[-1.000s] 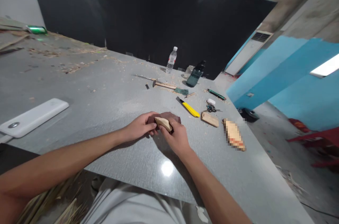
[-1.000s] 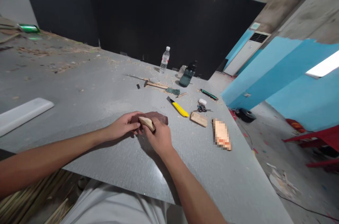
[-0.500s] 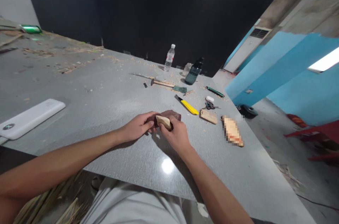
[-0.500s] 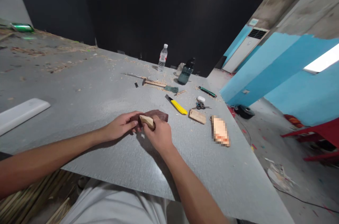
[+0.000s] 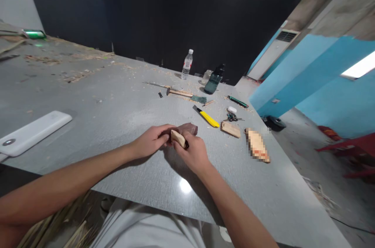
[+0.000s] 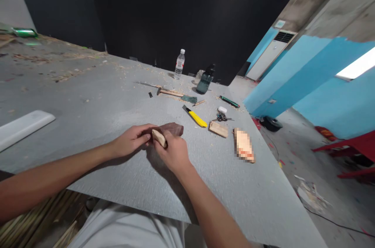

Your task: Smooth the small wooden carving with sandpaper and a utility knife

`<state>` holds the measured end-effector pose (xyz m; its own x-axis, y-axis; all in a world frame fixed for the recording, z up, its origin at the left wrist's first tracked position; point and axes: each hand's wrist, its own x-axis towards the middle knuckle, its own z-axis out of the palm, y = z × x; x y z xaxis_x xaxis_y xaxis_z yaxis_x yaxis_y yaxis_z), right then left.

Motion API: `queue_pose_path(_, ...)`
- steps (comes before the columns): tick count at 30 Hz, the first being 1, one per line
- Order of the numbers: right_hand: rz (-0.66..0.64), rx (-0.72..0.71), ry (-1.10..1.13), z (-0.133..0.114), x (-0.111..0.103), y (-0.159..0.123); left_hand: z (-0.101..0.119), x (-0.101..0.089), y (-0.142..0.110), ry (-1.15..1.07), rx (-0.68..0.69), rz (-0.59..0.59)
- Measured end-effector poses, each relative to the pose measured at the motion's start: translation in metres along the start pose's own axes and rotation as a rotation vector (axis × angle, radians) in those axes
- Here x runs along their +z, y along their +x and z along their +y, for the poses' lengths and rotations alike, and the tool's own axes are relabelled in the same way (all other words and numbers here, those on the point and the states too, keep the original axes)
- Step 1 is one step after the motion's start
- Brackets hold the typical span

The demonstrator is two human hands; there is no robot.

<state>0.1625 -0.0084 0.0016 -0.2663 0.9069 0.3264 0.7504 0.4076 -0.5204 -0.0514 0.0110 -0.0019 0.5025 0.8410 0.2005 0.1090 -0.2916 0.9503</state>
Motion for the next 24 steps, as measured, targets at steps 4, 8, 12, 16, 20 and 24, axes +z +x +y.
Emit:
queue_pose_path(4, 0.009, -0.028, -0.032, -0.003, 0.001, -0.001, 0.002, 0.001, -0.001, 0.034, 0.039, -0.003)
queue_pose_path(8, 0.075, 0.075, -0.064, 0.006, -0.003, 0.004, 0.001, 0.001, -0.001, -0.005, -0.028, -0.012)
queue_pose_path(12, 0.047, 0.059, -0.058, 0.007, -0.002, 0.004, 0.000, 0.001, -0.001, 0.012, -0.040, -0.012)
queue_pose_path(16, -0.054, -0.031, -0.042, -0.002, 0.001, -0.001, 0.000, 0.000, 0.001, 0.152, 0.051, 0.029)
queue_pose_path(20, -0.025, -0.004, -0.040, 0.001, -0.002, 0.000, -0.001, -0.004, 0.003, 0.232, 0.007, 0.087)
queue_pose_path(24, 0.018, 0.041, -0.041, 0.014, -0.006, 0.006, -0.001, -0.010, 0.004, 0.407, -0.033, 0.151)
